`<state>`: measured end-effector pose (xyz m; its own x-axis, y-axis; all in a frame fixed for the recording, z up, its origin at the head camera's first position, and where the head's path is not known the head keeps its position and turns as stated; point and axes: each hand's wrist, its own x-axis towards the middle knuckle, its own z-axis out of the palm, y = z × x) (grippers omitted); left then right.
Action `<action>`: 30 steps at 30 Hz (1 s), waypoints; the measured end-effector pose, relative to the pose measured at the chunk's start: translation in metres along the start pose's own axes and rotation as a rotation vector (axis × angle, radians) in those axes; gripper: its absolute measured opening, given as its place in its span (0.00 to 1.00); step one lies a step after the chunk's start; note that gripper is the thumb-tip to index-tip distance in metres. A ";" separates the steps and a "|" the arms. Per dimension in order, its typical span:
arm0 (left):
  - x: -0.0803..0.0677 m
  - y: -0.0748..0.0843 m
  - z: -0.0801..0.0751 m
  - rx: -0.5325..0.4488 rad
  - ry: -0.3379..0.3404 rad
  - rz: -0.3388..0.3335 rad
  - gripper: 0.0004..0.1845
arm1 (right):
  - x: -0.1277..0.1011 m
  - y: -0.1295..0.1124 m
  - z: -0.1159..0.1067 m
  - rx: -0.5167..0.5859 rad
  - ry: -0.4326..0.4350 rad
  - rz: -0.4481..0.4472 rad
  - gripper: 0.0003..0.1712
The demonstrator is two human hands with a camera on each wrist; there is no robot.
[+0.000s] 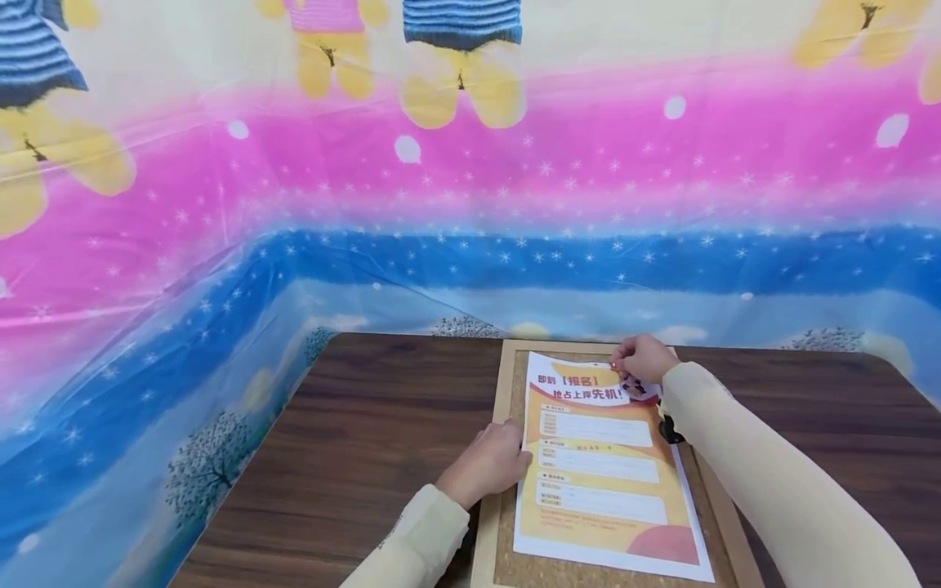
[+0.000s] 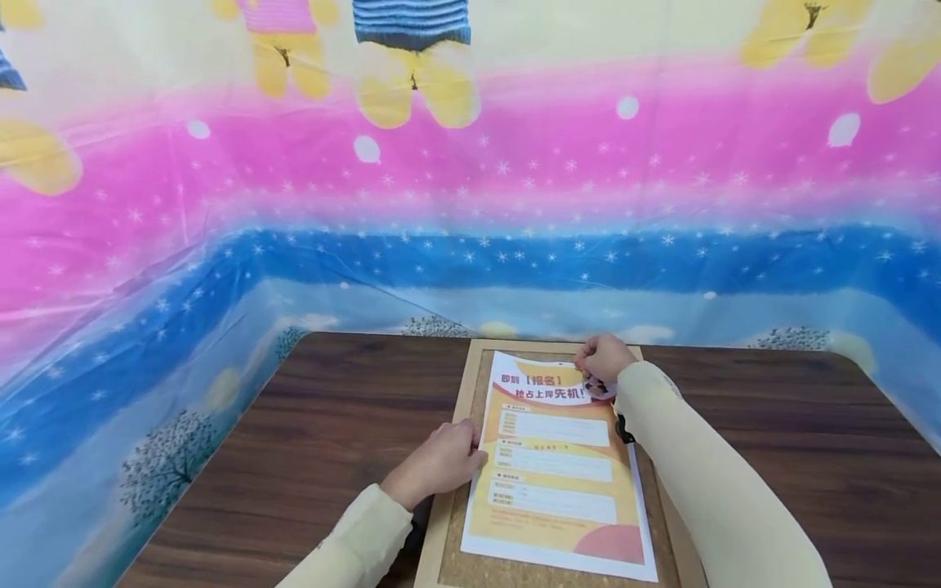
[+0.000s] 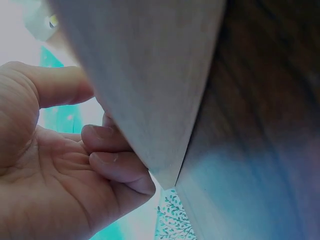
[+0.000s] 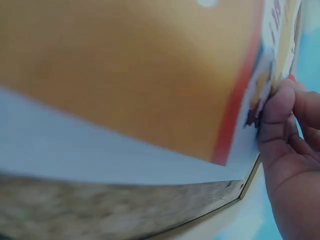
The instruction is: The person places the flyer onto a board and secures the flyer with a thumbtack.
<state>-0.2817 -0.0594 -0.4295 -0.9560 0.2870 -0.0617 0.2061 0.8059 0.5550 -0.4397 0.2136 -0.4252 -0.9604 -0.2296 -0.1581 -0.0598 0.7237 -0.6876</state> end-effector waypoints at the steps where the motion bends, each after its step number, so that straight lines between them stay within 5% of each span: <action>1: 0.000 0.000 0.000 -0.001 0.002 0.000 0.14 | 0.001 -0.001 -0.001 0.012 -0.006 0.013 0.08; 9: -0.001 0.003 -0.001 -0.024 -0.006 -0.004 0.15 | 0.010 -0.009 -0.007 -0.021 -0.051 0.076 0.10; 30: 0.001 0.000 -0.002 -0.076 -0.043 0.006 0.15 | 0.019 -0.009 -0.004 -0.071 -0.075 0.076 0.11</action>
<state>-0.2829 -0.0600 -0.4279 -0.9445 0.3153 -0.0924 0.1942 0.7628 0.6168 -0.4585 0.2053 -0.4190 -0.9401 -0.2178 -0.2622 -0.0089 0.7846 -0.6199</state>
